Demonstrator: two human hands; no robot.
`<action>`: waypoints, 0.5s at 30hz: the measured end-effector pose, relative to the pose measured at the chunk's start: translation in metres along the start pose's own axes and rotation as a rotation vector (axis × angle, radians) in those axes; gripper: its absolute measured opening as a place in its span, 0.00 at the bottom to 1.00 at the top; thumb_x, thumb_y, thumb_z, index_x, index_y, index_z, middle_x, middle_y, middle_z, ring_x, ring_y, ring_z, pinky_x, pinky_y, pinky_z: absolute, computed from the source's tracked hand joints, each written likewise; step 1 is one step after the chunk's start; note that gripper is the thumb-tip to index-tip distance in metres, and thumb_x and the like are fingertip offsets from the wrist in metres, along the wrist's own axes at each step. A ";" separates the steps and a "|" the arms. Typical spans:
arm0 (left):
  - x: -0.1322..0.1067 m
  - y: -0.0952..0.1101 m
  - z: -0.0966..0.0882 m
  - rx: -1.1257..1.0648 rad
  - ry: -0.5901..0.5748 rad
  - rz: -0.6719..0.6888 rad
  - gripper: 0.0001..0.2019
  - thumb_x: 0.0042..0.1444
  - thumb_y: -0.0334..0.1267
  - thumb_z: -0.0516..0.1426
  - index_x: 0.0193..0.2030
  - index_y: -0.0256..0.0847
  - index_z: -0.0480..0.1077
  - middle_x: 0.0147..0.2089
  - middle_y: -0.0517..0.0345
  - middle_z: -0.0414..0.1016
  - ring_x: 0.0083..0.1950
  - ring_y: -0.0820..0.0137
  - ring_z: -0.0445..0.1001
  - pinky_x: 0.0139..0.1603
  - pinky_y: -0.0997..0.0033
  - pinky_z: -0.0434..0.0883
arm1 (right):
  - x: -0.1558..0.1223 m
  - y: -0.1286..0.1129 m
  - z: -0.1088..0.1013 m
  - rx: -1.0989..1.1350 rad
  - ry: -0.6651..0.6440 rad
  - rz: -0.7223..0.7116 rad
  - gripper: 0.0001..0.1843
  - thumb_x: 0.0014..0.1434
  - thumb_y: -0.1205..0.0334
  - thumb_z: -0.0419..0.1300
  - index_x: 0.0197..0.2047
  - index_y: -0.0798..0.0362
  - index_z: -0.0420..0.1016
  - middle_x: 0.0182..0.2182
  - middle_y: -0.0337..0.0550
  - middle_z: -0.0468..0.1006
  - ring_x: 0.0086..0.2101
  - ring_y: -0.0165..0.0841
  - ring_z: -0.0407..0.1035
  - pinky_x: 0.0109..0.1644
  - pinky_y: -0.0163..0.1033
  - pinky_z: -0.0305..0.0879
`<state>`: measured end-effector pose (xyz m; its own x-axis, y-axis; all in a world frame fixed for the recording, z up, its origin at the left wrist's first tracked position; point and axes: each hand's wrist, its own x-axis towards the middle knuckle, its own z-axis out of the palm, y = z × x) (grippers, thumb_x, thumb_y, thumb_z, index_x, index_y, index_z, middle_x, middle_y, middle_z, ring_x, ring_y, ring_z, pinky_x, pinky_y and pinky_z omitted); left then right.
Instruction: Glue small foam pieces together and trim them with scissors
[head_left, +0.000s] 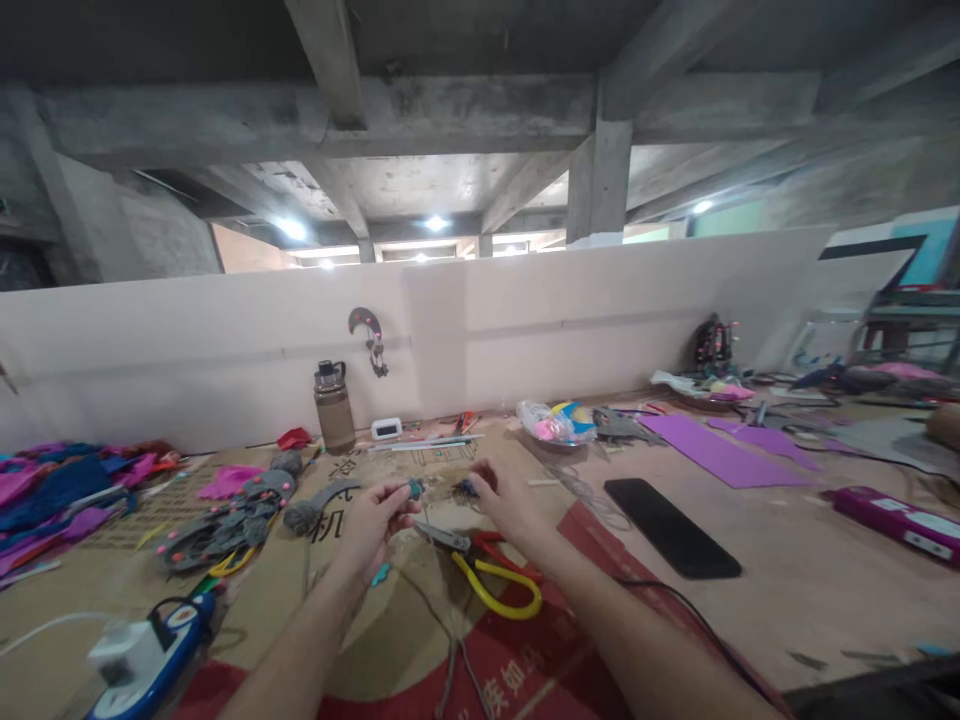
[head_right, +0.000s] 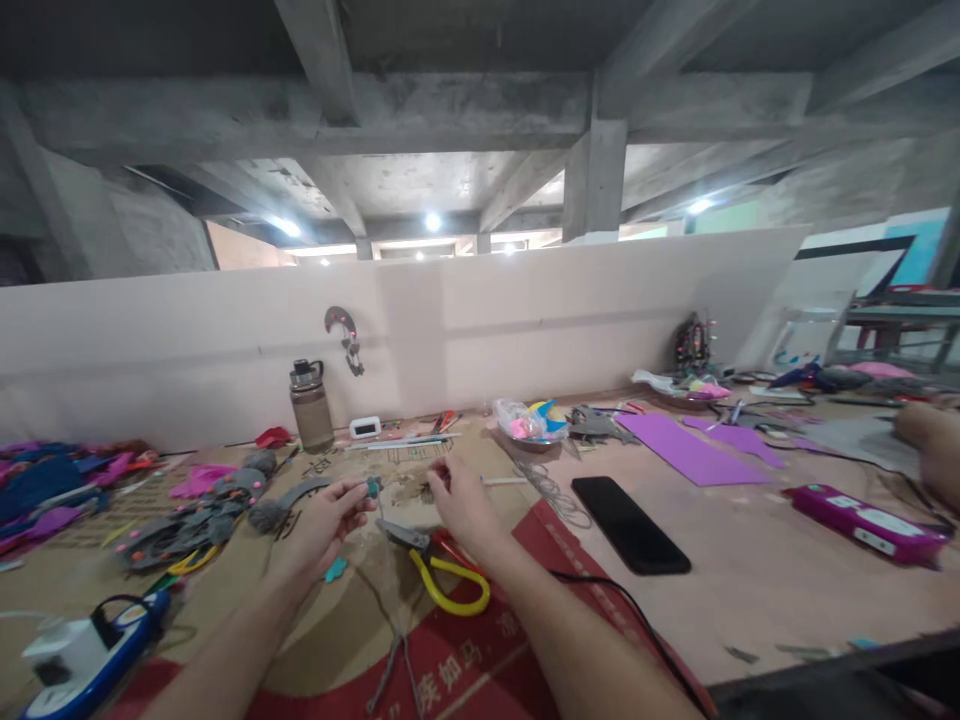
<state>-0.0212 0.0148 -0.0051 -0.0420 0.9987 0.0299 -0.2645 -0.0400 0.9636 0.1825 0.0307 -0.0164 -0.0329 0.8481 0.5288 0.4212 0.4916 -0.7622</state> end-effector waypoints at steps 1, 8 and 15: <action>0.001 -0.001 -0.001 0.003 -0.003 -0.001 0.13 0.39 0.38 0.66 0.31 0.33 0.70 0.26 0.58 0.73 0.26 0.76 0.72 0.24 0.81 0.69 | 0.003 0.003 -0.003 -0.022 0.010 0.009 0.08 0.56 0.61 0.50 0.35 0.54 0.68 0.31 0.41 0.72 0.32 0.32 0.65 0.38 0.37 0.60; 0.002 0.000 -0.004 -0.010 0.012 -0.009 0.11 0.42 0.34 0.65 0.31 0.33 0.70 0.25 0.56 0.74 0.25 0.76 0.72 0.25 0.81 0.69 | 0.015 0.017 -0.023 -0.391 0.003 0.110 0.08 0.54 0.63 0.51 0.32 0.56 0.69 0.31 0.46 0.73 0.34 0.34 0.66 0.38 0.36 0.59; 0.007 0.000 -0.012 -0.061 0.030 0.027 0.09 0.44 0.32 0.64 0.32 0.33 0.71 0.26 0.56 0.75 0.28 0.75 0.74 0.26 0.80 0.71 | 0.013 0.029 -0.029 -0.640 -0.156 0.256 0.16 0.55 0.55 0.53 0.37 0.61 0.72 0.36 0.58 0.76 0.38 0.42 0.70 0.40 0.40 0.61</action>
<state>-0.0328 0.0213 -0.0079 -0.0784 0.9958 0.0468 -0.3207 -0.0696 0.9446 0.2210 0.0507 -0.0207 0.0294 0.9636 0.2659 0.8817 0.1003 -0.4611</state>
